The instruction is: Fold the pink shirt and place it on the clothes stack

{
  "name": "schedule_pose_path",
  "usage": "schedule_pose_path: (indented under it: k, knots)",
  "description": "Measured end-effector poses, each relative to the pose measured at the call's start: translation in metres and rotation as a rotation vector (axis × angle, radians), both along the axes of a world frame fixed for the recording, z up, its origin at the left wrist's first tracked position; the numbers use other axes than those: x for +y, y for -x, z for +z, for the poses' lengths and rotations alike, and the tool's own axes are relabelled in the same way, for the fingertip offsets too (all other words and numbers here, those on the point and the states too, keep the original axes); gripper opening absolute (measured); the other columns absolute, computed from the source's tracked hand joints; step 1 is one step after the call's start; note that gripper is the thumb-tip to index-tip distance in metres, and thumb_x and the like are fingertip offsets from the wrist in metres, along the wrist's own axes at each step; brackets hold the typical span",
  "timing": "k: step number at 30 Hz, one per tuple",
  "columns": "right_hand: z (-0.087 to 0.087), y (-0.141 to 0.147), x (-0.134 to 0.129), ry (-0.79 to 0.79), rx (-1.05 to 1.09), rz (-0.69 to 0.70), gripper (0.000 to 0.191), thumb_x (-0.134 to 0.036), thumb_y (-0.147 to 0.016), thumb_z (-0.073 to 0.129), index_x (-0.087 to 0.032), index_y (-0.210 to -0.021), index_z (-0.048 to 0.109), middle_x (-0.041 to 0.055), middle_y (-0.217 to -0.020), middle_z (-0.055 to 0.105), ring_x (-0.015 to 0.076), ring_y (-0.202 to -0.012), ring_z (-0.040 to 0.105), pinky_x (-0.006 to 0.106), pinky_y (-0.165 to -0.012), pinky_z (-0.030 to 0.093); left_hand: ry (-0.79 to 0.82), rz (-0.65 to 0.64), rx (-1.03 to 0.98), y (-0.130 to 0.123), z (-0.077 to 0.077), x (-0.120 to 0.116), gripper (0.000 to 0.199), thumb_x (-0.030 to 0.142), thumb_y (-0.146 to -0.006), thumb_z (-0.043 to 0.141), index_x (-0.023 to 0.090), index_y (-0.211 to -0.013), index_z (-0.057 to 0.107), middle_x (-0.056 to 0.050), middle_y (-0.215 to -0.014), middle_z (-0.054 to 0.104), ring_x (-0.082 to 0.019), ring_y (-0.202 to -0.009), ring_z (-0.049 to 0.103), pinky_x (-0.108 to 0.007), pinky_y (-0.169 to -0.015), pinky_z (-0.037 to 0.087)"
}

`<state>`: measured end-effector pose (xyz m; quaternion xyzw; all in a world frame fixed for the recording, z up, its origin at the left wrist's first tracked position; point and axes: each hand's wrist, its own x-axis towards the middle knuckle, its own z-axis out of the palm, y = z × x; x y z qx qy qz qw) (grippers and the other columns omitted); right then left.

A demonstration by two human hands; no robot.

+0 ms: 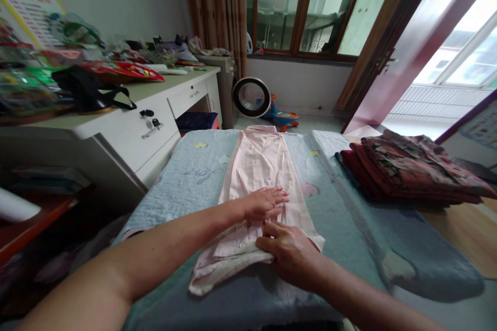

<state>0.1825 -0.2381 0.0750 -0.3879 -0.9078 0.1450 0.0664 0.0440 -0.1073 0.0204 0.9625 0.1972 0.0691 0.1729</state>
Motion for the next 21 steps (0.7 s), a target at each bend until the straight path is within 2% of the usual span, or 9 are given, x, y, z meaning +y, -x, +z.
schedule_pose_path:
  k: [5,7,9,11,13,14,16,19,21]
  knots:
    - [-0.005,-0.001,0.000,0.046,0.018,-0.045,0.016,-0.012,-0.076,0.056,-0.022,-0.085,0.064,0.0030,-0.092,0.063,0.0177,-0.084,0.057,0.027,-0.070,0.038,0.051,-0.156,0.056,-0.018,-0.024,0.001,0.046,0.034,-0.097,0.047,0.024,-0.142,0.049,-0.005,-0.154,0.042,-0.020,-0.148,0.027,-0.043,-0.120,0.022]
    - [-0.004,-0.002,0.002,0.054,0.037,-0.052,0.017,-0.011,-0.075,0.055,-0.022,-0.084,0.064,0.0031,-0.092,0.064,0.0184,-0.086,0.057,0.027,-0.072,0.039,0.132,-0.156,0.060,-0.018,-0.027,0.001,0.050,0.036,-0.095,0.049,0.026,-0.144,0.046,-0.004,-0.157,0.037,-0.023,-0.149,0.022,-0.050,-0.120,0.018]
    - [0.001,-0.003,0.006,0.053,0.079,-0.050,0.017,-0.010,-0.076,0.054,-0.022,-0.083,0.064,0.0034,-0.093,0.065,0.0184,-0.089,0.058,0.027,-0.073,0.040,0.276,-0.142,0.036,-0.014,-0.024,0.003,0.050,0.037,-0.092,0.055,0.026,-0.140,0.051,-0.005,-0.156,0.040,-0.026,-0.149,0.024,-0.052,-0.119,0.019]
    - [0.010,-0.004,0.013,0.055,0.135,-0.048,0.018,-0.009,-0.078,0.053,-0.022,-0.082,0.065,0.0036,-0.094,0.066,0.0176,-0.089,0.059,0.026,-0.075,0.041,0.531,-0.088,-0.027,-0.006,-0.016,0.007,0.044,0.036,-0.089,0.059,0.024,-0.131,0.059,-0.006,-0.145,0.054,-0.027,-0.140,0.041,-0.047,-0.113,0.033]
    - [0.023,-0.005,0.023,0.064,0.205,-0.028,0.018,-0.009,-0.080,0.053,-0.021,-0.083,0.066,0.0042,-0.097,0.066,0.0165,-0.088,0.060,0.025,-0.077,0.042,0.878,0.013,-0.126,0.007,-0.005,0.012,0.039,0.036,-0.087,0.061,0.023,-0.124,0.064,-0.005,-0.126,0.067,-0.024,-0.119,0.059,-0.037,-0.098,0.048]
    - [0.030,-0.006,0.030,0.069,0.244,-0.013,0.018,-0.010,-0.082,0.053,-0.021,-0.084,0.067,0.0047,-0.097,0.067,0.0160,-0.088,0.060,0.024,-0.078,0.043,1.051,0.076,-0.183,0.017,0.000,0.015,0.040,0.037,-0.086,0.063,0.023,-0.123,0.064,-0.005,-0.118,0.070,-0.022,-0.108,0.064,-0.033,-0.090,0.050]
    - [0.043,-0.008,0.044,0.081,0.307,0.008,0.018,-0.011,-0.086,0.053,-0.019,-0.087,0.069,0.0056,-0.095,0.067,0.0148,-0.085,0.061,0.024,-0.076,0.043,1.330,0.204,-0.299,0.038,0.009,0.022,0.045,0.039,-0.083,0.067,0.021,-0.124,0.062,-0.006,-0.112,0.071,-0.019,-0.099,0.065,-0.029,-0.086,0.049]
    - [0.057,-0.011,0.070,0.083,0.309,-0.031,0.015,-0.016,-0.088,0.055,-0.017,-0.081,0.068,0.0034,-0.081,0.065,0.0117,-0.071,0.057,0.022,-0.066,0.039,1.547,0.355,-0.466,0.073,0.014,0.033,0.050,0.045,-0.086,0.064,0.015,-0.126,0.060,-0.011,-0.110,0.071,-0.022,-0.099,0.065,-0.031,-0.088,0.047]
    - [0.062,-0.013,0.091,0.076,0.281,-0.097,0.015,-0.022,-0.088,0.058,-0.016,-0.075,0.065,0.0012,-0.072,0.062,0.0103,-0.064,0.052,0.022,-0.060,0.036,1.576,0.437,-0.636,0.093,0.013,0.039,0.053,0.048,-0.088,0.061,0.014,-0.128,0.057,-0.013,-0.107,0.072,-0.025,-0.095,0.067,-0.036,-0.088,0.048]
